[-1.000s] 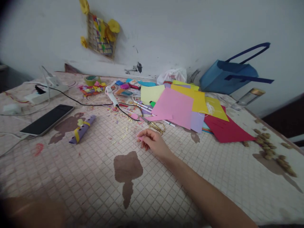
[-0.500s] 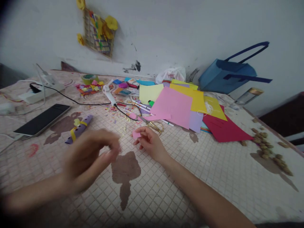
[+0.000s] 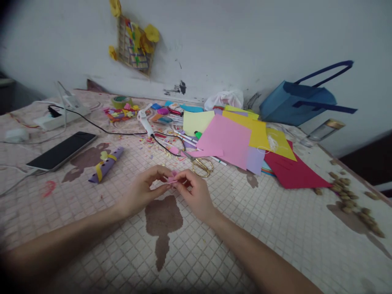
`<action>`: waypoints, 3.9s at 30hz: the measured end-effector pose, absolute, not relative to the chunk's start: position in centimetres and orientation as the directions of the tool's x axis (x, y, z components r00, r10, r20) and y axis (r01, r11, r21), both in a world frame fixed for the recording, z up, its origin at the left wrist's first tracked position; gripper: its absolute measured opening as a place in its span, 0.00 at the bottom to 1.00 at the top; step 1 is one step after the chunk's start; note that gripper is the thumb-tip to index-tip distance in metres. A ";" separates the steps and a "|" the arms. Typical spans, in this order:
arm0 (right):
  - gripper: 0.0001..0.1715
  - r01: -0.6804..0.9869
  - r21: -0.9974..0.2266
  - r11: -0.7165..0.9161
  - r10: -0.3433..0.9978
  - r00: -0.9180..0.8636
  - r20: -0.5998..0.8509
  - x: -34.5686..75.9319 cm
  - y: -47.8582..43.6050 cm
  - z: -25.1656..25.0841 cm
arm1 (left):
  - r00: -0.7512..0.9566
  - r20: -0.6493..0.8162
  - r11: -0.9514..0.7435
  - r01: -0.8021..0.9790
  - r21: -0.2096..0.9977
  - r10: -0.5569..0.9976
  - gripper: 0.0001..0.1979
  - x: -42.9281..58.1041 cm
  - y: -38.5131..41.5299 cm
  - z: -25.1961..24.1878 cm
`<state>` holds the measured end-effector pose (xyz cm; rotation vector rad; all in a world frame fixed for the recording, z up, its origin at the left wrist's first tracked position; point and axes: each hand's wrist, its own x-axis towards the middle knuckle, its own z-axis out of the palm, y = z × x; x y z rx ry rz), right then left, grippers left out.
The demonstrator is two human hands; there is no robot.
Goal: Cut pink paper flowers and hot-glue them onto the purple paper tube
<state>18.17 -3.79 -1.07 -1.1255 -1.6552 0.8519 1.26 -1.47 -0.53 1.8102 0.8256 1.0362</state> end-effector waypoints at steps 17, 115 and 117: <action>0.06 0.091 -0.985 0.144 0.984 -0.121 0.133 17.4 -3.9 -0.9 | 0.357 0.156 -0.160 -0.018 0.987 0.921 0.09 1.4 -1.4 -1.3; 0.13 -0.053 -0.997 -0.050 0.976 -0.216 -0.038 17.9 -3.4 -2.0 | 0.494 -0.122 0.144 -0.007 0.989 0.861 0.13 1.0 -0.9 -1.2; 0.13 -0.029 -0.999 -0.046 0.976 -0.216 -0.038 17.9 -3.4 -1.9 | 0.489 -0.121 0.136 0.004 0.991 0.864 0.13 1.0 -0.9 -1.2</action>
